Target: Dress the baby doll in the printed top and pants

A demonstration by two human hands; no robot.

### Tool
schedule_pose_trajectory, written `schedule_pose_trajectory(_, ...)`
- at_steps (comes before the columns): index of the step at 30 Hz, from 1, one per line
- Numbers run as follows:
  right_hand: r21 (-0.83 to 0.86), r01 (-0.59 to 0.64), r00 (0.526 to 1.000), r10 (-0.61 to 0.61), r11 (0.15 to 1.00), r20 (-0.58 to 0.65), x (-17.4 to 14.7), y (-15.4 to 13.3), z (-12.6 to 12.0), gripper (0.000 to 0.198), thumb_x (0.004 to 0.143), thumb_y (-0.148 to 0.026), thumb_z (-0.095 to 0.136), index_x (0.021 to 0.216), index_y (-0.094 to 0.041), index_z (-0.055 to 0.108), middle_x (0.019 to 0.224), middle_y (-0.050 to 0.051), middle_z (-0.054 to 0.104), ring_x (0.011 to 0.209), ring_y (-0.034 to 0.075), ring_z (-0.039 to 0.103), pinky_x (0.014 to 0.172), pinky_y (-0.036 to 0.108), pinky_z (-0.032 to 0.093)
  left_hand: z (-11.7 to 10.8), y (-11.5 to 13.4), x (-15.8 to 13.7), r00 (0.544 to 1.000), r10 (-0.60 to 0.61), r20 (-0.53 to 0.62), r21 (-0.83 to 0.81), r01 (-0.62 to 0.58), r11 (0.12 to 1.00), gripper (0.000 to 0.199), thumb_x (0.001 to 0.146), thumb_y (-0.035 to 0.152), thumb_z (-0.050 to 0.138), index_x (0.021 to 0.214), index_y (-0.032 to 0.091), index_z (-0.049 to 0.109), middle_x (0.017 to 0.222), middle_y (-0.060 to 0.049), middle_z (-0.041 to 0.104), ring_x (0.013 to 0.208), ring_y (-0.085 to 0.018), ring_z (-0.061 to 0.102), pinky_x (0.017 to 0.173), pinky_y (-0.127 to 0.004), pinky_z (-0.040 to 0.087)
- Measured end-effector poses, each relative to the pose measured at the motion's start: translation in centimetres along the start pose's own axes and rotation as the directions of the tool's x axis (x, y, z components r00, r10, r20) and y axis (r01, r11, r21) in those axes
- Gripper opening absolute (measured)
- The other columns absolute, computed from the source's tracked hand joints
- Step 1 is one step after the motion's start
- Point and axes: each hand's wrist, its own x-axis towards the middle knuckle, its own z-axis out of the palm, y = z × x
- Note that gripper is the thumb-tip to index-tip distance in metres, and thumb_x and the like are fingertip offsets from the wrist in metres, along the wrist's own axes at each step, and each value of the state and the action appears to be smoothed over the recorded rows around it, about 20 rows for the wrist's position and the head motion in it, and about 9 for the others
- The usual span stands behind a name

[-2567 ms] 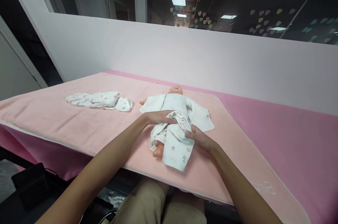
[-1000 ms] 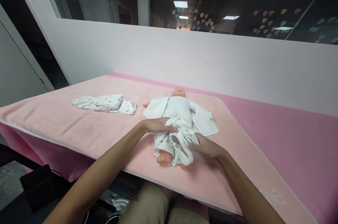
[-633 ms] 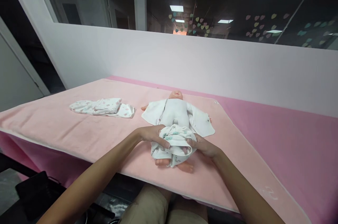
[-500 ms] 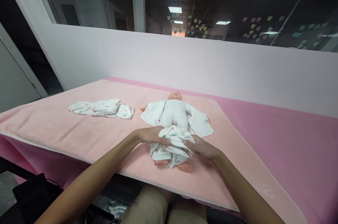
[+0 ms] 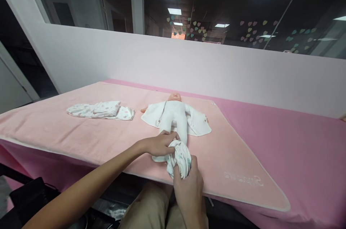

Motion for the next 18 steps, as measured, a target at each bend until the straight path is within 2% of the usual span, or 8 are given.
schedule_pose_trajectory(2,-0.062,0.005,0.997,-0.009,0.998,-0.077,-0.4,0.8,-0.2,0.031,0.088,-0.038,0.058,0.117,-0.027,0.057,0.099,0.013,0.071,0.086,0.036,0.064,0.067,0.039,0.044,0.2,0.7,0.0,0.999,0.024,0.026,0.088,-0.026,0.996,0.029,0.094,0.036,0.055,0.12,0.023,0.051,0.125,-0.008,0.063,0.119,-0.032,0.056,0.104,-0.044,0.04)
schedule_pose_trajectory(4,-0.124,0.067,0.981,-0.088,0.99,-0.173,-0.1,1.6,-0.8,0.03,0.09,-0.035,0.055,0.118,-0.024,0.058,0.112,0.016,0.068,0.097,0.036,0.063,0.072,0.04,0.045,0.7,1.3,0.3,0.999,0.035,0.038,0.147,-0.041,0.988,0.032,0.095,0.039,0.055,0.121,0.022,0.047,0.121,-0.01,0.064,0.115,-0.032,0.058,0.104,-0.045,0.039)
schedule_pose_trajectory(6,-0.183,0.14,0.963,-0.177,0.973,-0.202,0.5,2.1,-1.4,0.03,0.092,-0.033,0.052,0.119,-0.021,0.059,0.121,0.018,0.065,0.104,0.035,0.062,0.075,0.039,0.044,1.4,1.5,0.6,0.999,0.033,0.039,0.205,-0.04,0.978,0.036,0.094,0.04,0.056,0.122,0.021,0.044,0.116,-0.011,0.066,0.114,-0.034,0.058,0.104,-0.046,0.037)
schedule_pose_trajectory(8,-0.232,0.131,0.979,-0.163,0.964,-0.124,1.1,2.2,-1.8,0.03,0.095,-0.033,0.049,0.12,-0.022,0.06,0.116,0.015,0.068,0.097,0.032,0.064,0.071,0.035,0.042,2.0,1.6,0.9,0.999,0.025,0.028,0.275,-0.031,0.961,0.037,0.093,0.037,0.055,0.122,0.02,0.042,0.111,-0.012,0.066,0.113,-0.036,0.059,0.103,-0.047,0.036)
schedule_pose_trajectory(10,-0.261,0.058,0.997,-0.068,0.963,-0.028,1.5,2.0,-2.1,0.03,0.097,-0.033,0.046,0.122,-0.024,0.059,0.102,0.01,0.072,0.086,0.028,0.065,0.065,0.032,0.038,2.6,1.7,1.1,1.0,0.016,0.005,0.337,-0.016,0.941,0.036,0.091,0.033,0.054,0.122,0.019,0.042,0.111,-0.013,0.066,0.114,-0.036,0.058,0.104,-0.048,0.035)
schedule_pose_trajectory(12,-0.243,0.001,1.0,0.004,0.97,0.019,1.8,1.8,-2.3,0.029,0.098,-0.034,0.045,0.122,-0.025,0.058,0.095,0.006,0.073,0.083,0.026,0.066,0.063,0.03,0.036,2.9,1.7,1.1,1.0,0.012,-0.019,0.355,-0.005,0.935,0.036,0.09,0.031,0.054,0.121,0.019,0.042,0.115,-0.013,0.064,0.115,-0.036,0.058,0.104,-0.048,0.035)
schedule_pose_trajectory(15,-0.102,-0.007,0.997,0.015,0.995,0.07,2.2,2.0,-2.5,0.022,0.096,-0.035,0.046,0.111,-0.025,0.06,0.093,0.005,0.074,0.084,0.026,0.067,0.065,0.03,0.041,2.8,1.6,0.8,0.998,0.011,-0.061,0.274,0.006,0.962,0.034,0.088,0.031,0.056,0.118,0.021,0.043,0.122,-0.011,0.062,0.116,-0.034,0.057,0.104,-0.046,0.037)
schedule_pose_trajectory(18,0.123,-0.004,0.99,-0.013,0.992,0.138,2.6,2.4,-2.6,0.019,0.093,-0.037,0.054,0.104,-0.024,0.06,0.094,0.004,0.074,0.084,0.025,0.067,0.069,0.03,0.047,2.5,1.0,0.5,0.993,-0.026,-0.116,0.073,0.035,0.997,0.035,0.086,0.032,0.06,0.115,0.023,0.044,0.122,-0.008,0.062,0.122,-0.033,0.053,0.102,-0.044,0.041)
